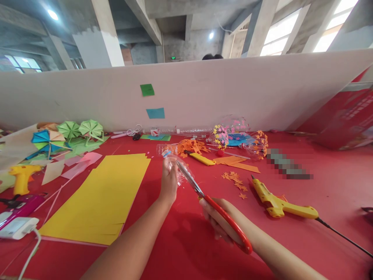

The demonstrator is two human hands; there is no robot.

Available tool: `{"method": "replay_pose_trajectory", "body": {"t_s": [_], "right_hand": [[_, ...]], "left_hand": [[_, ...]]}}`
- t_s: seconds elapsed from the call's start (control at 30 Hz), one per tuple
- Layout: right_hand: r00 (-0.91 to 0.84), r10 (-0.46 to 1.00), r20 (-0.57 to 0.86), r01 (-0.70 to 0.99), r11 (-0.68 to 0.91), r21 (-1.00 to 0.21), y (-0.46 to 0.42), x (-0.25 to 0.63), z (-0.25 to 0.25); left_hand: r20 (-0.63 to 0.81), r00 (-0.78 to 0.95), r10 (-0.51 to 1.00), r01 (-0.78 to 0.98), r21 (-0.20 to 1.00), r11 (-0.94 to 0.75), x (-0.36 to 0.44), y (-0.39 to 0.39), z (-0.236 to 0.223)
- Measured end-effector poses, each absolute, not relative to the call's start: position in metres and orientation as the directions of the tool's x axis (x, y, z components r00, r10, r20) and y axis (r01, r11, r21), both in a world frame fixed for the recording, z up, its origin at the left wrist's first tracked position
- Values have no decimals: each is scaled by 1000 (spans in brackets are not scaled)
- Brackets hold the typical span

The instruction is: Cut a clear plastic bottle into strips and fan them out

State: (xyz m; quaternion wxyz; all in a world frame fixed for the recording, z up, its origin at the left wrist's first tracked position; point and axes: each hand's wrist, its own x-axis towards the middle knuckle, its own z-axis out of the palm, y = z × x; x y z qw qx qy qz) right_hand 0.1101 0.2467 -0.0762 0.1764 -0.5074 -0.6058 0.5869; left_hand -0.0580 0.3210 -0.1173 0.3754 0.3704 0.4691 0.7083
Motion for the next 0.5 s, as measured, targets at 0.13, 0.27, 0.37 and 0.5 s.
{"method": "replay_pose_trajectory", "body": {"t_s": [0.13, 0.27, 0.37, 0.5], "right_hand": [[-406, 835, -370, 446, -172, -878, 249, 109, -76], [-377, 836, -398, 484, -189, -855, 249, 107, -74], [-382, 833, -401, 449, -212, -868, 249, 108, -74], [-462, 812, -356, 341, -208, -917, 250, 111, -77]], "left_hand": [[151, -437, 887, -246, 928, -280, -59, 321, -119], [164, -436, 885, -298, 902, -314, -59, 322, -119], [178, -428, 886, -283, 905, -318, -59, 323, -117], [202, -405, 892, -300, 892, -338, -57, 321, -115]]}}
